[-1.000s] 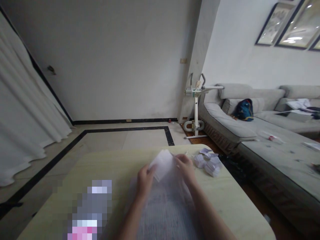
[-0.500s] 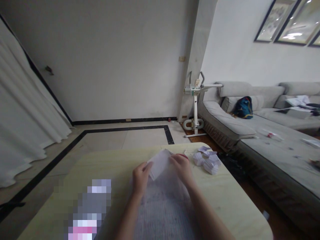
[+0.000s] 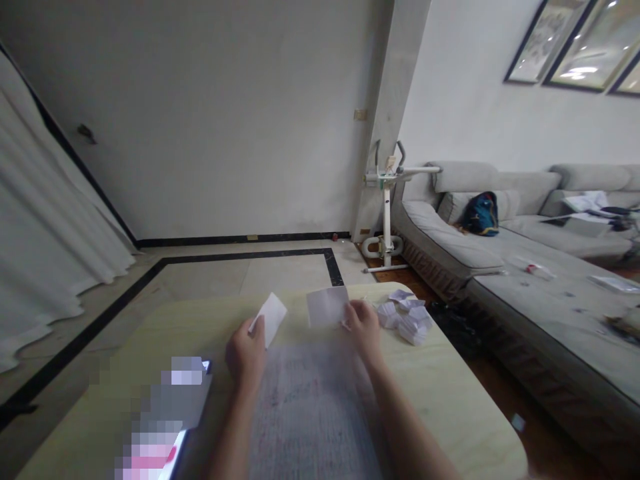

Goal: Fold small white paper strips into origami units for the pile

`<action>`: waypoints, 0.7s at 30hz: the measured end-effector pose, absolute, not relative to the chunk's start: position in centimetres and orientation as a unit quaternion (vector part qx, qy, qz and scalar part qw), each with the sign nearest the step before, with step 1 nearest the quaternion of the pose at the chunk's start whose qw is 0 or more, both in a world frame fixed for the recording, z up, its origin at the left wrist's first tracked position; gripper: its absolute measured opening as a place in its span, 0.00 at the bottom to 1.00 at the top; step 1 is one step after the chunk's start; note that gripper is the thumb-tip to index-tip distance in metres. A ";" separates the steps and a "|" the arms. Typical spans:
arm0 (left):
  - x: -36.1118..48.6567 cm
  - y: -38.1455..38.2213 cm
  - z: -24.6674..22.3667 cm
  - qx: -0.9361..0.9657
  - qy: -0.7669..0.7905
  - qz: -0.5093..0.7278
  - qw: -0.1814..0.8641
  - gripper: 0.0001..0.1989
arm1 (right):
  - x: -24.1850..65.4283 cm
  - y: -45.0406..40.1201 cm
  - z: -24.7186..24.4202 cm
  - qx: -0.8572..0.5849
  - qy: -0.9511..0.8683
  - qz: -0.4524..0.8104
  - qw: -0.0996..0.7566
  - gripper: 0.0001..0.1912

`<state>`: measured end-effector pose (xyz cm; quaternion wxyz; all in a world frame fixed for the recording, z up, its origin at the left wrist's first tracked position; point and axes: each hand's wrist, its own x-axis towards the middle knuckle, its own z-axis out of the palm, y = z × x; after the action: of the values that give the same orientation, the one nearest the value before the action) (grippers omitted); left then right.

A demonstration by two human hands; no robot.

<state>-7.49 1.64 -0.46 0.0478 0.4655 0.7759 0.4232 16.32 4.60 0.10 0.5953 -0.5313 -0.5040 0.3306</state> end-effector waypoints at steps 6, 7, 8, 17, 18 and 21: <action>-6.2 2.1 -0.8 0.538 0.678 0.499 -0.039 0.22 | 16.1 4.3 0.8 -0.536 -0.530 0.312 0.578 0.13; -5.5 2.0 -0.8 0.560 0.646 0.519 0.014 0.20 | 16.0 4.2 1.0 -0.530 -0.534 0.320 0.575 0.13; -4.7 1.9 -0.8 0.566 0.621 0.535 0.087 0.18 | 15.8 4.0 1.2 -0.523 -0.539 0.332 0.571 0.13; -1.6 1.0 -0.3 0.444 0.574 0.572 0.383 0.15 | 14.1 3.3 0.6 -0.465 -0.582 0.403 0.531 0.11; -1.8 1.1 -0.4 0.437 0.587 0.573 0.369 0.15 | 14.1 3.3 0.6 -0.461 -0.586 0.406 0.528 0.11; -2.2 1.4 -0.8 0.427 0.605 0.573 0.352 0.14 | 14.3 3.3 0.5 -0.455 -0.600 0.409 0.516 0.10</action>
<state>-2.15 1.39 -0.77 0.3516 0.4268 0.6049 0.5730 14.34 3.34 0.52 0.5161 -0.4547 -0.6000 0.4086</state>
